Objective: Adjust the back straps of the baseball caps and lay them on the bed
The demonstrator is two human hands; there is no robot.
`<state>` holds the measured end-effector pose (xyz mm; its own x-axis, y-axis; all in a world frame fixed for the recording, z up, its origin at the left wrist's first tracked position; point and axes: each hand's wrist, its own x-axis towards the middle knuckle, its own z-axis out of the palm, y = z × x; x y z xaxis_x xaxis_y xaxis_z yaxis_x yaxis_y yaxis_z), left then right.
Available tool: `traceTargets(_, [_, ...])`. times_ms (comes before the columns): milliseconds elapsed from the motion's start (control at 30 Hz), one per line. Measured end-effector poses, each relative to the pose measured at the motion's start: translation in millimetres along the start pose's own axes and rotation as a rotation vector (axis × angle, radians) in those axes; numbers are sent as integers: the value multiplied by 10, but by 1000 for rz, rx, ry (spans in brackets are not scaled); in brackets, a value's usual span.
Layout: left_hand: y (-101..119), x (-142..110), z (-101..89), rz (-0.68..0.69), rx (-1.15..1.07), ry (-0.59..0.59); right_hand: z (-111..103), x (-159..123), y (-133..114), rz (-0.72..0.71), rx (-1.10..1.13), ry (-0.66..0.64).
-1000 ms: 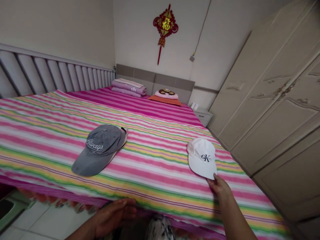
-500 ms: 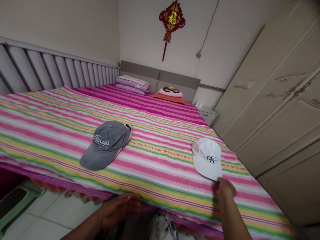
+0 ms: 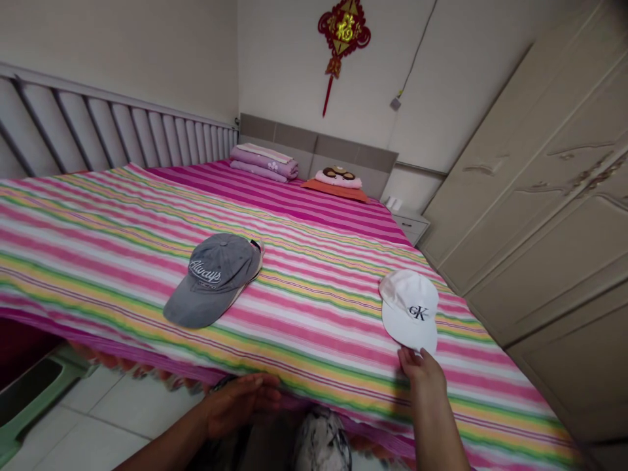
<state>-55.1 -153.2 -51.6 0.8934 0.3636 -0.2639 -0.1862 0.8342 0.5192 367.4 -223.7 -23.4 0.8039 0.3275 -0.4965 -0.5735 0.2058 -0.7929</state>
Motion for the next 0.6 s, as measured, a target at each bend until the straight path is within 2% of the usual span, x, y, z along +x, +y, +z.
traceTargets(200, [-18,7,-19,16,-1,-3,223,-16,-181,95,12,44])
traceTargets(600, [-29,4,-58,33,7,-23,141,-83,-149,70,51,8])
